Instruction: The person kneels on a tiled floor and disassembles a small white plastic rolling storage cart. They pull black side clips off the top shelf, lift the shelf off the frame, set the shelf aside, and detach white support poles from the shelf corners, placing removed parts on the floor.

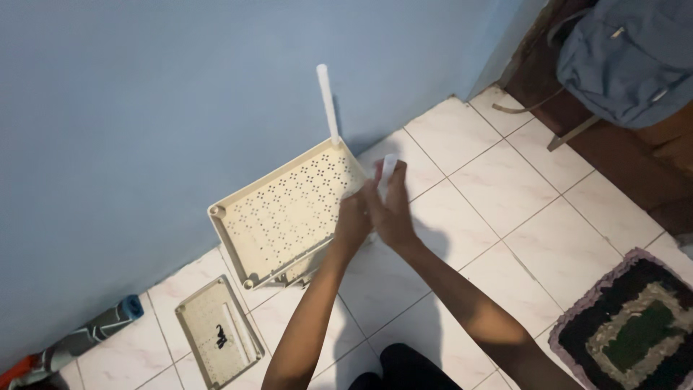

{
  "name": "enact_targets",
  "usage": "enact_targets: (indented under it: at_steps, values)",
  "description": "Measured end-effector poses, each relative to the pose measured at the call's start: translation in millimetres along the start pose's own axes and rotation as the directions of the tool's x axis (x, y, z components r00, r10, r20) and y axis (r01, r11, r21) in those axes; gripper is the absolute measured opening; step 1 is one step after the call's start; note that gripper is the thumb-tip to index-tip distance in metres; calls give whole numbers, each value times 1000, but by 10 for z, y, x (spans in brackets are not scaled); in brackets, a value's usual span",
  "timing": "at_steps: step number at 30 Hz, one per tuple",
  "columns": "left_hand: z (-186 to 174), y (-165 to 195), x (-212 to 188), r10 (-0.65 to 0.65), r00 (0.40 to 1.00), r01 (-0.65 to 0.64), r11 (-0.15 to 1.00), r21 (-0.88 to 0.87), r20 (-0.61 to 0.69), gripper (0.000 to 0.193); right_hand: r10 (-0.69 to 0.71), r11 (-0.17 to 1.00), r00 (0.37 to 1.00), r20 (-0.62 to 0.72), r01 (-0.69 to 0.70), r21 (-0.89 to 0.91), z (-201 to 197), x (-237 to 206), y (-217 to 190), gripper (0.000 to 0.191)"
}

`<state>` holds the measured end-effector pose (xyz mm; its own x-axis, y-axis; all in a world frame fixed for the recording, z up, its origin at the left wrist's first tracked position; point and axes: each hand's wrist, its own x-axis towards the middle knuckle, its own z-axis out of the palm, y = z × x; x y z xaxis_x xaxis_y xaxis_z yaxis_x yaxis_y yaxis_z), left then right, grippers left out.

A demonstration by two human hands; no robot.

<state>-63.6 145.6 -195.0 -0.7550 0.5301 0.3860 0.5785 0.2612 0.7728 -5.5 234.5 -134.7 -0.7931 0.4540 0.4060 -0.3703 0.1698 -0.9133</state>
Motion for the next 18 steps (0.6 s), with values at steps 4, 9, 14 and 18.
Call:
enact_targets:
  at_steps: [4,9,14,18]
  values:
    - [-18,13,10,-14,1000,15,994,-108,10,36,-15,984,1000,-20,11,-176,5,118,238,15]
    - [-83,72,15,-127,990,133,986,-97,62,38,501,864,861,87,-504,16,-175,521,400,18]
    - [-49,37,-8,-91,995,93,993,-73,34,35,206,854,519,829,-510,107,-618,940,346,34]
    - [-48,-12,-2,-93,995,96,993,-73,38,43,239,971,709,663,-161,-177,-638,804,51,36]
